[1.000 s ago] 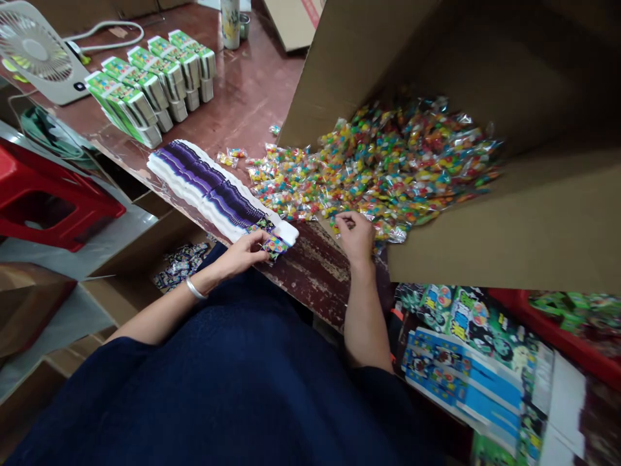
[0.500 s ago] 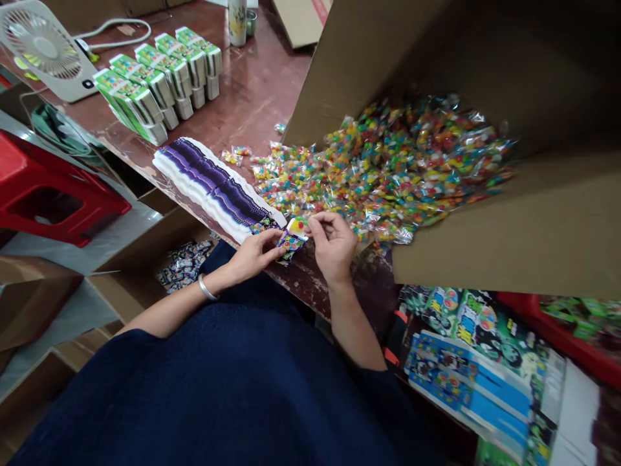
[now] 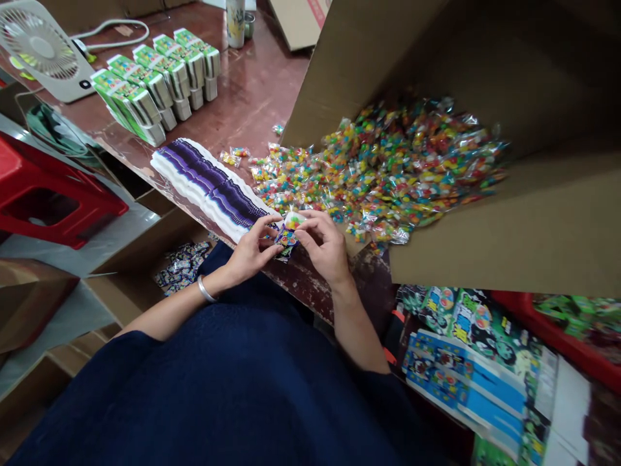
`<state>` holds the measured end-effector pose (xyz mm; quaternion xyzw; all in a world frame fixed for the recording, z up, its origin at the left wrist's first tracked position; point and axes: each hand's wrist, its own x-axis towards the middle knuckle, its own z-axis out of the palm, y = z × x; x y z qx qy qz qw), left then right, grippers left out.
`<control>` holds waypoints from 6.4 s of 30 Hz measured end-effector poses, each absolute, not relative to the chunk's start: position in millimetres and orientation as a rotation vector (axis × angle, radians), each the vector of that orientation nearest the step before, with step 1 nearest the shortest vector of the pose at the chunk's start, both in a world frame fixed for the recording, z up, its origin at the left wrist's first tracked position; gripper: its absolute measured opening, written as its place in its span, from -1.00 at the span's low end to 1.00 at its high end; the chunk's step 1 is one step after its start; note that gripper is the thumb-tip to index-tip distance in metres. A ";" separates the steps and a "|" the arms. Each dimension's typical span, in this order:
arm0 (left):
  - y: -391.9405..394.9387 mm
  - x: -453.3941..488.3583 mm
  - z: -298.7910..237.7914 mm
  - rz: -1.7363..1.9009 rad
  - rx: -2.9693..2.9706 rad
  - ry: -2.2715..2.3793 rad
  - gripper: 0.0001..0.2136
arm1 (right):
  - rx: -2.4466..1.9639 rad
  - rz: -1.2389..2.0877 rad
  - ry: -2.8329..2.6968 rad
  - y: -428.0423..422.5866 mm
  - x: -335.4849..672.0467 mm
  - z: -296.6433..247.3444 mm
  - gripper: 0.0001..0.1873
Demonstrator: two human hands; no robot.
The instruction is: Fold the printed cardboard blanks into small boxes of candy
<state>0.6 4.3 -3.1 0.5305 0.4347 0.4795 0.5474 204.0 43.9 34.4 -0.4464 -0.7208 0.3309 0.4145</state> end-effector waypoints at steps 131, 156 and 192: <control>8.5 -14.3 -7.1 1.127 1.227 0.980 -0.57 | -1.211 0.840 -1.376 13.6 163.2 -28.0 -0.64; 3.8 -27.9 4.3 1.014 1.277 0.988 -0.49 | -1.175 1.385 -1.304 44.8 173.4 3.8 -0.71; 11.1 -32.3 -6.4 0.877 0.910 0.947 -0.55 | -1.569 0.292 -2.288 131.1 254.2 -44.0 -0.63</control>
